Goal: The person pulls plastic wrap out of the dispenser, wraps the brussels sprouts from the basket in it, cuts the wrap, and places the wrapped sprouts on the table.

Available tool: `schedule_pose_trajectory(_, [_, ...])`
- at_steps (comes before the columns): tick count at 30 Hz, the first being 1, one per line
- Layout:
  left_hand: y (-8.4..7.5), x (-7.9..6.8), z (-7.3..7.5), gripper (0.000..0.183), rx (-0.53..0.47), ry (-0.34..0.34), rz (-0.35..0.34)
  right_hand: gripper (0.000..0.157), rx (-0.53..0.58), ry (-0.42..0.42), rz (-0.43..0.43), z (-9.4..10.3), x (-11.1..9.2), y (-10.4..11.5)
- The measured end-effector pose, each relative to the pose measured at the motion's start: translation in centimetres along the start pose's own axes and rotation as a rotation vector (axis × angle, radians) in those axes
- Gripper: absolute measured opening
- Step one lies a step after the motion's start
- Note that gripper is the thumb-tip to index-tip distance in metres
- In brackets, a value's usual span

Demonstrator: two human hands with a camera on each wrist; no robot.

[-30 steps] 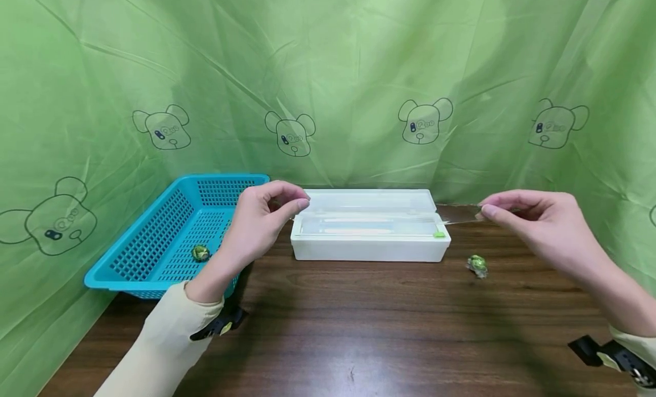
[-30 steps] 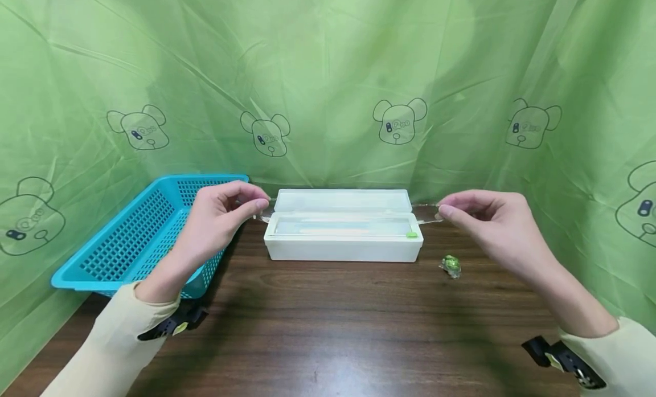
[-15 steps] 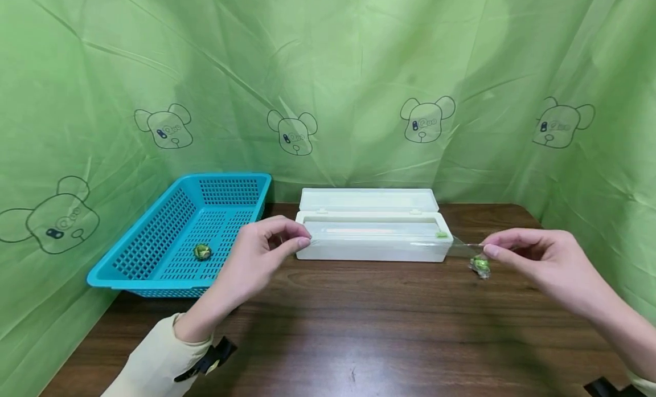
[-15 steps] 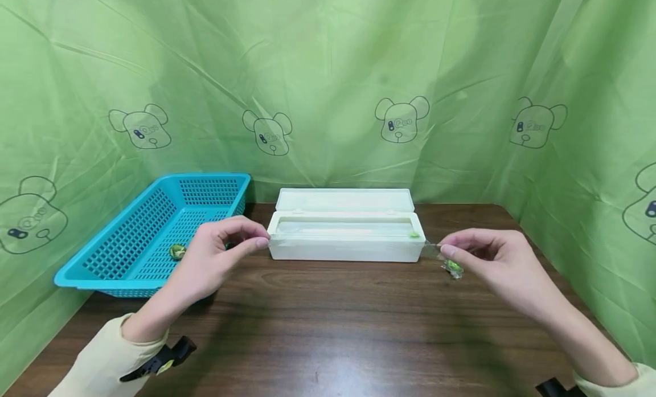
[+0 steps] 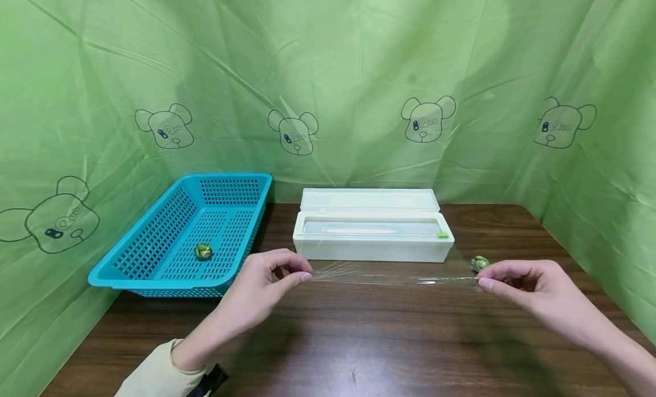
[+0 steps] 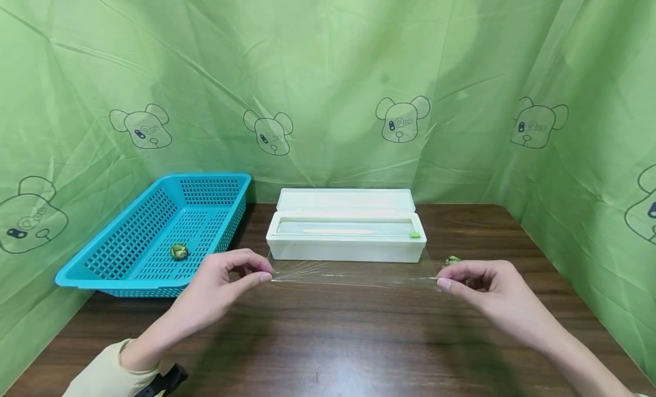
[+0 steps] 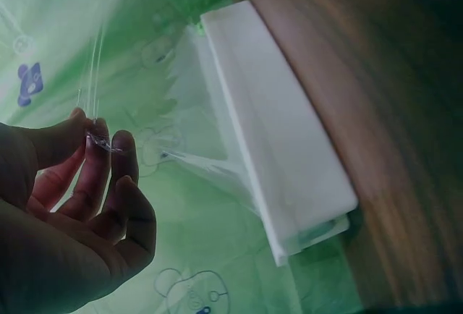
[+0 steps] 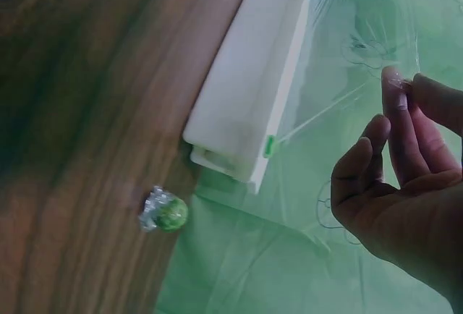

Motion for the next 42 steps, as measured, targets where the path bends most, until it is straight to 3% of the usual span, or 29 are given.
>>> schedule_pose_trajectory(8, [1.1,-0.6,-1.6,0.015,0.023,0.065,0.014,0.013,-0.021,0.038,0.001,-1.4,-0.8,-1.1])
schedule_pose_trajectory(20, [2.2,-1.5,-3.8,0.012,0.112,0.162,0.042,0.024,-0.055,0.103,0.101,-3.3,-1.1,-1.6])
schedule_pose_trajectory(29, [2.5,-1.7,-4.9,0.016,0.094,0.233,-0.024,0.026,-0.105,0.115,0.145,-4.4,-0.9,-2.4])
schedule_pose_trajectory(42, [3.4,-1.6,-6.3,0.013,0.186,0.3,-0.023,0.025,-0.213,0.156,0.184,-5.8,-0.5,-2.9])
Point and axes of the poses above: each hand's wrist, its own x-axis towards the middle knuckle, its own z-axis out of the back of the hand, y = z × x, the point moved 8 cm from there along x, towards the middle knuckle, and after that the axes turned 15 degrees about y, right-handed, at the moved point
